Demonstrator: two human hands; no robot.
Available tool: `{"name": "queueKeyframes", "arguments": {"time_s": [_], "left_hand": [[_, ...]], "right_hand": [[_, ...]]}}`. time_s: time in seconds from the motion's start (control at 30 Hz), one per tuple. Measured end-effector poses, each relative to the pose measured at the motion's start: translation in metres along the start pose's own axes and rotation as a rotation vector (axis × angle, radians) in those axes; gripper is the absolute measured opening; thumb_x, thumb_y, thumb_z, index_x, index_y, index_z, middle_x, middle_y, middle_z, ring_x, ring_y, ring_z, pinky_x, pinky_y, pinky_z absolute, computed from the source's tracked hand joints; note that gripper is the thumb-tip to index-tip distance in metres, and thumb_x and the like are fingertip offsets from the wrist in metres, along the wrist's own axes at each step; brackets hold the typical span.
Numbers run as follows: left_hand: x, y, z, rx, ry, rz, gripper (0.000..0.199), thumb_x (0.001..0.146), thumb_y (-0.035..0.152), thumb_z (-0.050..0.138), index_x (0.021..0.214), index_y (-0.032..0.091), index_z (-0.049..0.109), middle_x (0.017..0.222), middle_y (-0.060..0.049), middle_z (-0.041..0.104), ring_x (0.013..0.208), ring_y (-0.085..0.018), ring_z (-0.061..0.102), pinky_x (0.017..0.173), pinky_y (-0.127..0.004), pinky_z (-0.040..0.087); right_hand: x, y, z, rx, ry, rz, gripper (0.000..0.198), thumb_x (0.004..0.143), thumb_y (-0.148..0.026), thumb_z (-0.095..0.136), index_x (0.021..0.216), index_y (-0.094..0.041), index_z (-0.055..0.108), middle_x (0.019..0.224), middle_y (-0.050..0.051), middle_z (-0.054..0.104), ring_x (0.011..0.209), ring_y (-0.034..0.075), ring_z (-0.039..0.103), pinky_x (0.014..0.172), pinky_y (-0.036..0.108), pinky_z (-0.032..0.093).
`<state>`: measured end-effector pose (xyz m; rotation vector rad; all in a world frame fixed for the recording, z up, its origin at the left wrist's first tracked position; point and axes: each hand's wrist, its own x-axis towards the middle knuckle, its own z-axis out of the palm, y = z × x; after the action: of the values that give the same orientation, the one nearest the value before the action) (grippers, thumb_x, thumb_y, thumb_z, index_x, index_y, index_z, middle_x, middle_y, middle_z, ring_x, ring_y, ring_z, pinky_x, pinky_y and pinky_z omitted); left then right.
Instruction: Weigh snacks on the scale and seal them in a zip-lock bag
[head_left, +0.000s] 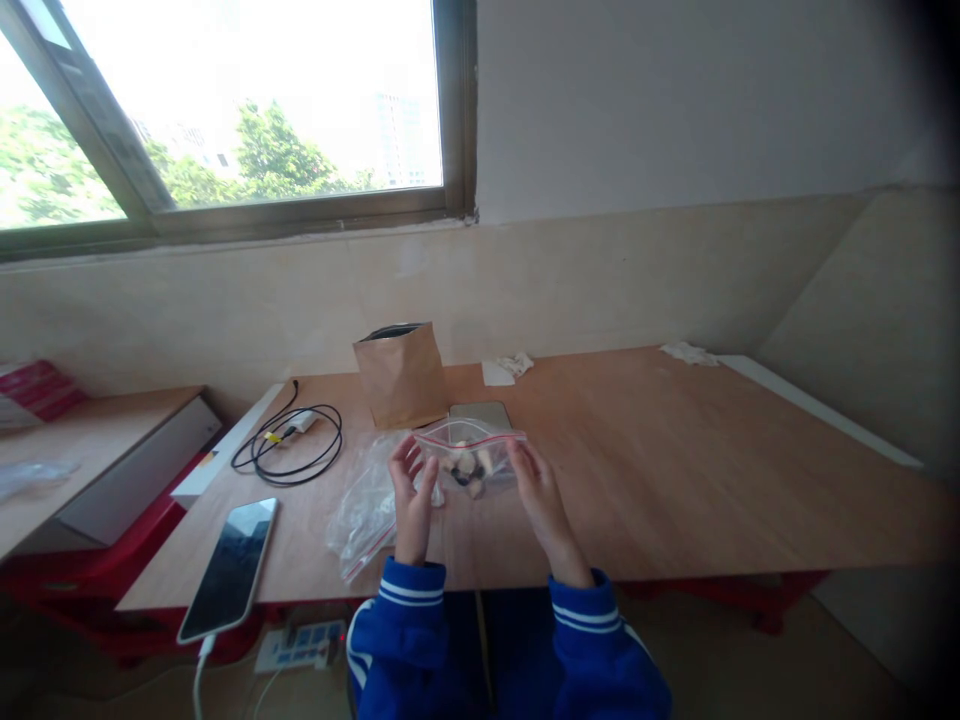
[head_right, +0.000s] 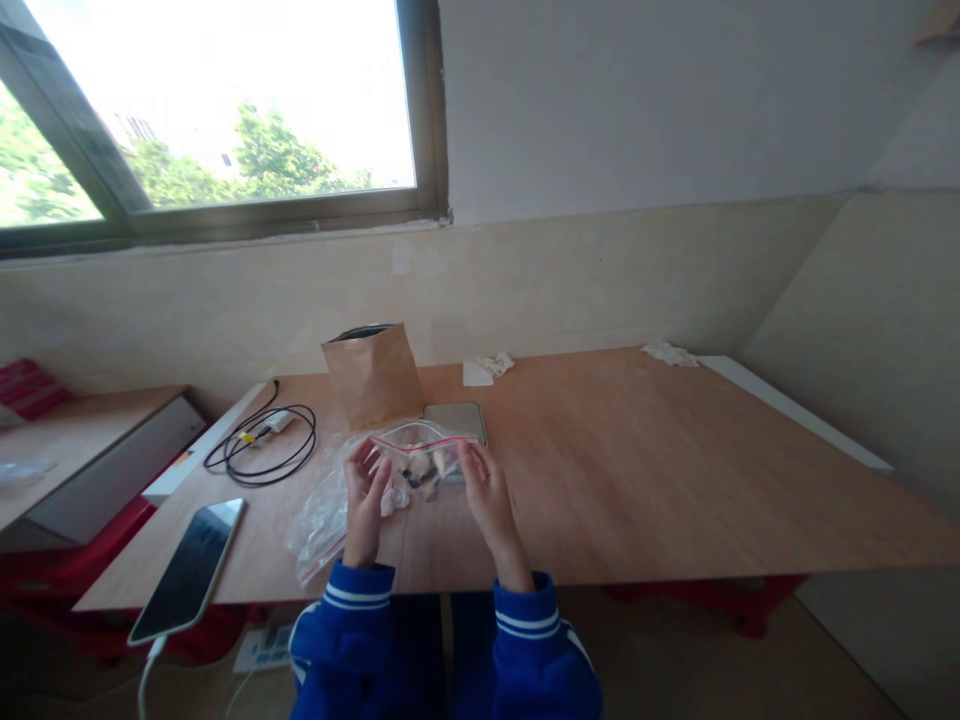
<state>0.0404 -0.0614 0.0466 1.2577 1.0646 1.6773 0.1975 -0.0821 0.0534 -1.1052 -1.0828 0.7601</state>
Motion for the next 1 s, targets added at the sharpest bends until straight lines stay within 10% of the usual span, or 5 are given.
{"name": "queueKeyframes", "arguments": {"time_s": [0.23,0.57,0.77,1.0], "left_hand": [[0.001,0.004,-0.003,0.006,-0.023,-0.069,0.032,0.082,0.05,0.056,0.08,0.019,0.063,0.074,0.0,0.061,0.076,-0.016,0.058,0.075,-0.027,0.045],[-0.011,0.013,0.014,0.137,-0.105,0.009,0.023,0.078,0.04,0.063,0.09,0.021,0.069,0.09,-0.005,0.066,0.088,-0.022,0.059,0.08,-0.03,0.043],[-0.003,0.005,0.003,0.023,0.082,-0.035,0.027,0.079,0.044,0.061,0.081,0.017,0.066,0.074,0.0,0.062,0.077,-0.016,0.057,0.075,-0.027,0.043],[0.003,-0.012,-0.008,-0.062,0.009,-0.252,0.039,0.073,0.052,0.064,0.086,0.015,0.066,0.074,-0.001,0.064,0.068,-0.013,0.06,0.062,-0.023,0.044]], "right_hand": [[0.001,0.006,-0.002,-0.067,-0.032,-0.001,0.05,0.089,-0.059,0.035,0.105,-0.021,0.064,0.106,0.01,0.068,0.104,0.026,0.061,0.089,0.038,0.048],[-0.001,0.001,0.008,-0.124,-0.203,-0.155,0.048,0.094,-0.052,0.032,0.119,-0.021,0.058,0.125,0.009,0.06,0.121,0.02,0.051,0.105,0.036,0.036],[0.0,0.003,-0.003,-0.183,0.081,-0.037,0.052,0.091,-0.058,0.031,0.093,-0.019,0.065,0.092,0.01,0.07,0.086,0.023,0.064,0.082,0.035,0.048],[0.005,0.016,-0.016,-0.119,-0.009,-0.011,0.051,0.087,-0.062,0.037,0.087,-0.02,0.065,0.086,0.008,0.07,0.083,0.023,0.064,0.073,0.032,0.049]]}}
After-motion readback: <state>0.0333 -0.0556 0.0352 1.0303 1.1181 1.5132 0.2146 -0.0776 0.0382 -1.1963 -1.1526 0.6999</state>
